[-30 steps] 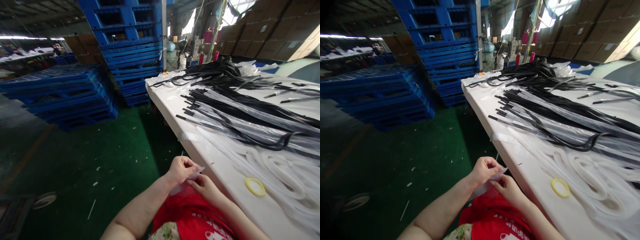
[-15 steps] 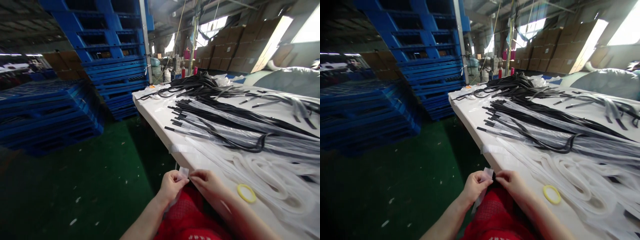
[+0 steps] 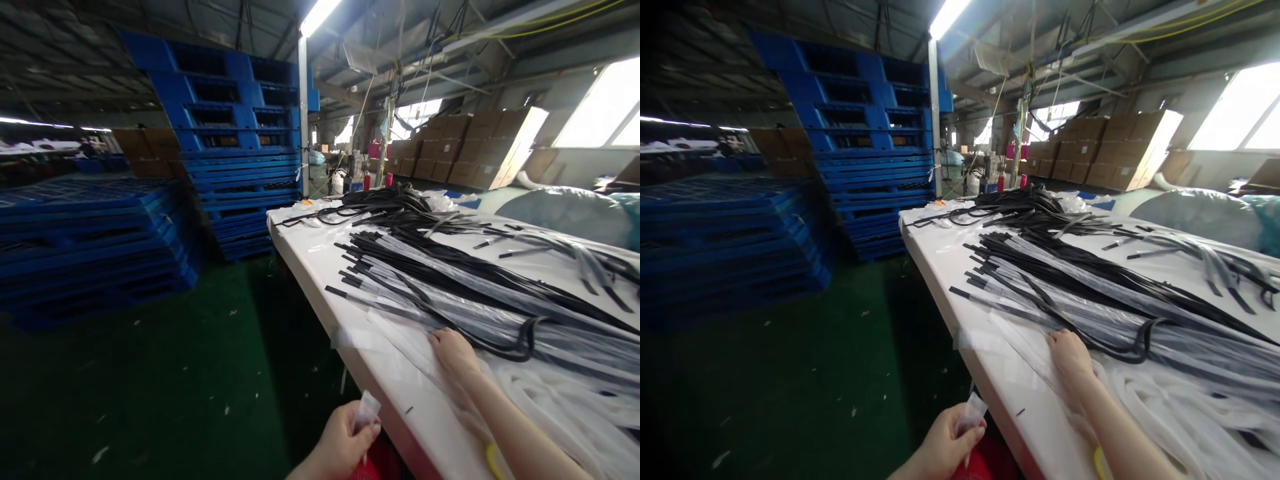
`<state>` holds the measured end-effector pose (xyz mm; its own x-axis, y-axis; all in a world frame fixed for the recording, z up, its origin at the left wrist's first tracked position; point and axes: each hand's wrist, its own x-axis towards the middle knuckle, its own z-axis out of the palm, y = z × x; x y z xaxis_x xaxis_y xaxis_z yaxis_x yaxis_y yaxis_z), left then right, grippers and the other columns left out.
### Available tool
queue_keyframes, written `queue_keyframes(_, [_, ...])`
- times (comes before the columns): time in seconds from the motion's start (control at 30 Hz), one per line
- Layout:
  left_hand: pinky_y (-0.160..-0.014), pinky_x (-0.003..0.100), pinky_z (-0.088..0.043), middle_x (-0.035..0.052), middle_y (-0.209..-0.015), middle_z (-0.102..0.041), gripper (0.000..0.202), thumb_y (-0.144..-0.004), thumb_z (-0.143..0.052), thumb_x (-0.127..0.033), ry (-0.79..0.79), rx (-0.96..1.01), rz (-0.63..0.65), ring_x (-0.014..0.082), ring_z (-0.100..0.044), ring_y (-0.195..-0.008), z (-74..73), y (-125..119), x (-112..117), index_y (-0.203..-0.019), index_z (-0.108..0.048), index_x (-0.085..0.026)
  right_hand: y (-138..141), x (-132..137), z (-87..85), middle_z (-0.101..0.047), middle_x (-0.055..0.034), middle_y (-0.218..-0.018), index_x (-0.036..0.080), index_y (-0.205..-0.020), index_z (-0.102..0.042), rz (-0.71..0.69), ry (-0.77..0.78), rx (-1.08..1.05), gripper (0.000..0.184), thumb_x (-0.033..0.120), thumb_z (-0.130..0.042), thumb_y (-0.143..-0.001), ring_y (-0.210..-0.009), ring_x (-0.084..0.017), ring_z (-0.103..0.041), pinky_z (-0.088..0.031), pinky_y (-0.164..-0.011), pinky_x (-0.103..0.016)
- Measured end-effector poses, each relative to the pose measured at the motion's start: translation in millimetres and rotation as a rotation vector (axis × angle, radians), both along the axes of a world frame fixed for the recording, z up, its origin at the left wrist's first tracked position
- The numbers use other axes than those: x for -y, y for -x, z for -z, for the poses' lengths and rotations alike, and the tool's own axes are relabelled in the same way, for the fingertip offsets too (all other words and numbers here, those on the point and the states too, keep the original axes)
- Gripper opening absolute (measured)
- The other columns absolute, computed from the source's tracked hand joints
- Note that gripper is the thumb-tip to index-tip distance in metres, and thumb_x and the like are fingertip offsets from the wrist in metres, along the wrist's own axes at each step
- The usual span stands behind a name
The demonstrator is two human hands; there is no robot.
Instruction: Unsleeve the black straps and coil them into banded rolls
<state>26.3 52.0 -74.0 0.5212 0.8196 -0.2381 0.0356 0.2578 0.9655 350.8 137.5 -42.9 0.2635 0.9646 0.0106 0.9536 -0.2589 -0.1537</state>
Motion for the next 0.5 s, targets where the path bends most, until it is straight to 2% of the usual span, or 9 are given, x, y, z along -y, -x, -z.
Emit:
queue_keyframes(0.23, [-0.041, 0.022, -0.026, -0.0061, -0.049, -0.045, 0.052, -0.07, -0.069, -0.065, -0.019, -0.035, -0.005, 0.0068, -0.037, -0.04, 0.3, -13.0, -11.2, -0.078, -0.059, -0.014, -12.1, -3.8, -4.2, -0.074, -0.012, -0.099, 0.019, -0.099, -0.075, 0.005, 0.034, 0.007, 0.036, 0.033, -0.042, -0.096, -0.094, -0.027, -0.068, -0.044, -0.077, -0.031])
queue_keyframes(0.37, [-0.039, 0.022, -0.025, -0.0058, -0.044, -0.044, 0.052, -0.071, -0.068, -0.065, -0.017, -0.047, 0.0, 0.0077, -0.037, -0.038, 5.0, -23.1, -15.0, -0.076, -0.061, -0.014, -13.2, -10.2, -3.7, -0.073, -0.0129, -0.099, 0.018, -0.113, -0.067, 0.001, 0.051, 0.046, 0.029, 0.021, -0.047, -0.092, -0.093, -0.027, -0.069, -0.043, -0.074, -0.031])
queue_keyframes(0.5, [-0.038, 0.022, -0.025, -0.0058, -0.045, -0.045, 0.053, -0.067, -0.07, -0.066, -0.002, -0.041, -0.012, 0.0076, -0.037, -0.037, 2.6, -30.6, -16.7, -0.075, -0.061, -0.014, -13.7, -19.2, -3.9, -0.072, -0.0164, -0.092, 0.014, -0.114, -0.063, 0.01, 0.059, 0.088, 0.031, 0.011, -0.041, -0.092, -0.088, -0.028, -0.069, -0.041, -0.071, -0.032])
